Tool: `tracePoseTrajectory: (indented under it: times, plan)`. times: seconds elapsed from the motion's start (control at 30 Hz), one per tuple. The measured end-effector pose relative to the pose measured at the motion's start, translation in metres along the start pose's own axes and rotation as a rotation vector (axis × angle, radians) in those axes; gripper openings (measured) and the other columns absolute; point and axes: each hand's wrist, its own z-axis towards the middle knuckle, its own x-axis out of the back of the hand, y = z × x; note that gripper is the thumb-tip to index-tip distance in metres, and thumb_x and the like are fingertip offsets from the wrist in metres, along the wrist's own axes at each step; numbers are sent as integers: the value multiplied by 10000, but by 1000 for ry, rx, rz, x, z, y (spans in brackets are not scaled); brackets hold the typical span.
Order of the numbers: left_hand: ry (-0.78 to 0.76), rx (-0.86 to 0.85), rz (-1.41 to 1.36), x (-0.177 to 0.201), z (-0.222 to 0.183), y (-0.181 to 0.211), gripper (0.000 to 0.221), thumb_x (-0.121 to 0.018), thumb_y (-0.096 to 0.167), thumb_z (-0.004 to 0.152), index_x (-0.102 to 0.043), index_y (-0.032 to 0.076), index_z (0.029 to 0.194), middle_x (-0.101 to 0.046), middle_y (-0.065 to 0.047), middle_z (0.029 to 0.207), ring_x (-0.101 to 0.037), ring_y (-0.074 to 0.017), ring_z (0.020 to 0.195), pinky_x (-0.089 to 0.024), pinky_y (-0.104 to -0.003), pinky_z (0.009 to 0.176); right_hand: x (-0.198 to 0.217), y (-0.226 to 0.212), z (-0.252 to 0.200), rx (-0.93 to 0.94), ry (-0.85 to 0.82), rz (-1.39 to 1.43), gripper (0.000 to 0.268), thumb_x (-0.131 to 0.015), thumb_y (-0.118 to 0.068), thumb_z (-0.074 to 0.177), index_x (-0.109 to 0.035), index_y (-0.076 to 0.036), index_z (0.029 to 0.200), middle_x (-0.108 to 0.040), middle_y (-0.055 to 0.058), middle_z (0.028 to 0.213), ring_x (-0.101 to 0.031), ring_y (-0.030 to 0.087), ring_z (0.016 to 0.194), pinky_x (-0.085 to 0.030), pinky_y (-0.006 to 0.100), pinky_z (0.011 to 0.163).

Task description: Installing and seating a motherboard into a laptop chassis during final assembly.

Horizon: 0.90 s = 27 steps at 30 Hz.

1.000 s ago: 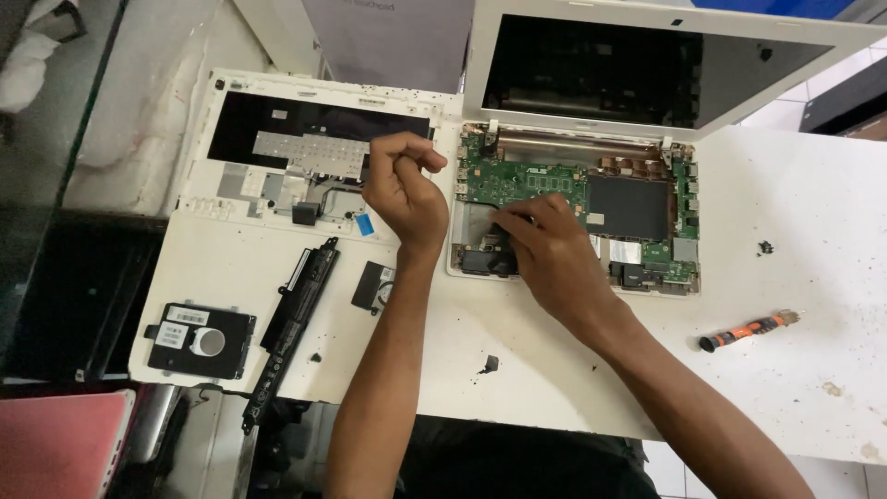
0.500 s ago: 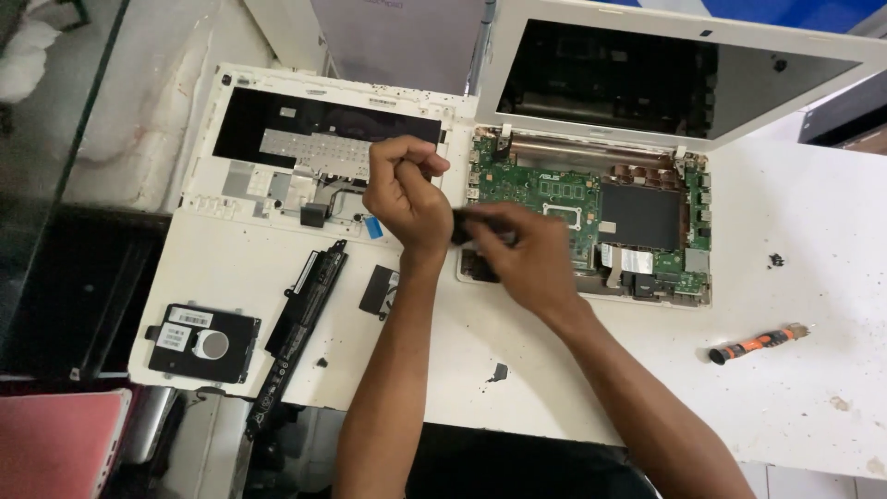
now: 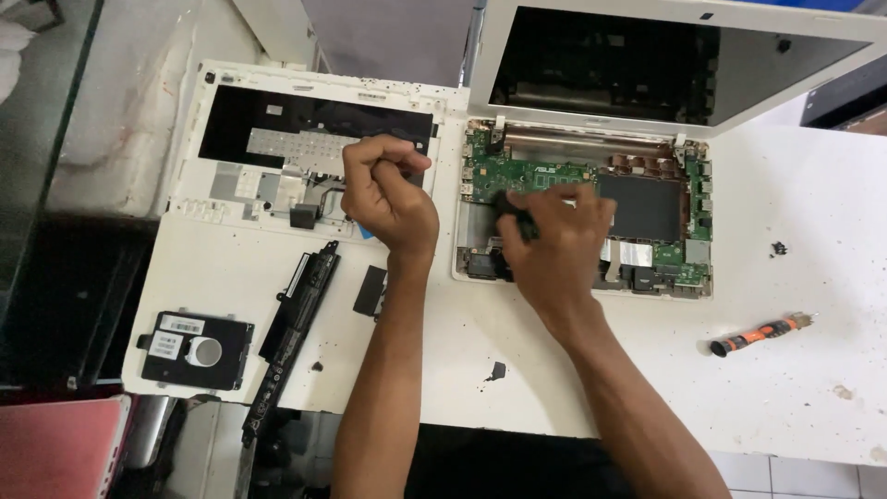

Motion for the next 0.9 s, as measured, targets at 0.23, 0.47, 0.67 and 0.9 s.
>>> tracePoseTrajectory:
  times: [0.23, 0.47, 0.67, 0.9]
  plan:
    - [-26, -19, 30, 5, 0, 1, 299, -401, -84, 940, -606, 90, 809, -623, -15, 527, -581, -118, 449, -528, -203, 450, -25, -24, -13, -290, -137, 630, 158, -796, -66, 827, -785, -171, 944, -817, 10, 934, -758, 209, 967, -405, 285, 877]
    - [-6, -1, 0, 6, 5, 1, 241, -420, -87, 920, -602, 47, 836, -625, -57, 549, -609, -143, 474, -556, -218, 477, -8, -31, -6, -188, -182, 557, 171, -809, -20, 762, -780, -123, 896, -785, 70, 830, -721, 265, 830, -454, 391, 778]
    - [-89, 109, 69, -1, 3, 20, 208, -424, -39, 939, -589, 88, 949, -684, -55, 705, -654, -128, 614, -587, -219, 584, 56, 43, 6, -364, -100, 618, 163, -778, 27, 906, -779, -52, 1048, -773, 132, 875, -742, 260, 781, -552, 381, 748]
    - [-431, 345, 59, -34, -7, 0, 485, -361, 450, 1131, -410, 131, 1493, -457, -110, 1565, -469, -258, 1456, -401, -431, 1210, 78, 124, -13, 35, -313, 57, 164, -718, -61, 917, -778, -81, 1068, -799, 32, 1001, -745, 208, 868, -365, 446, 927]
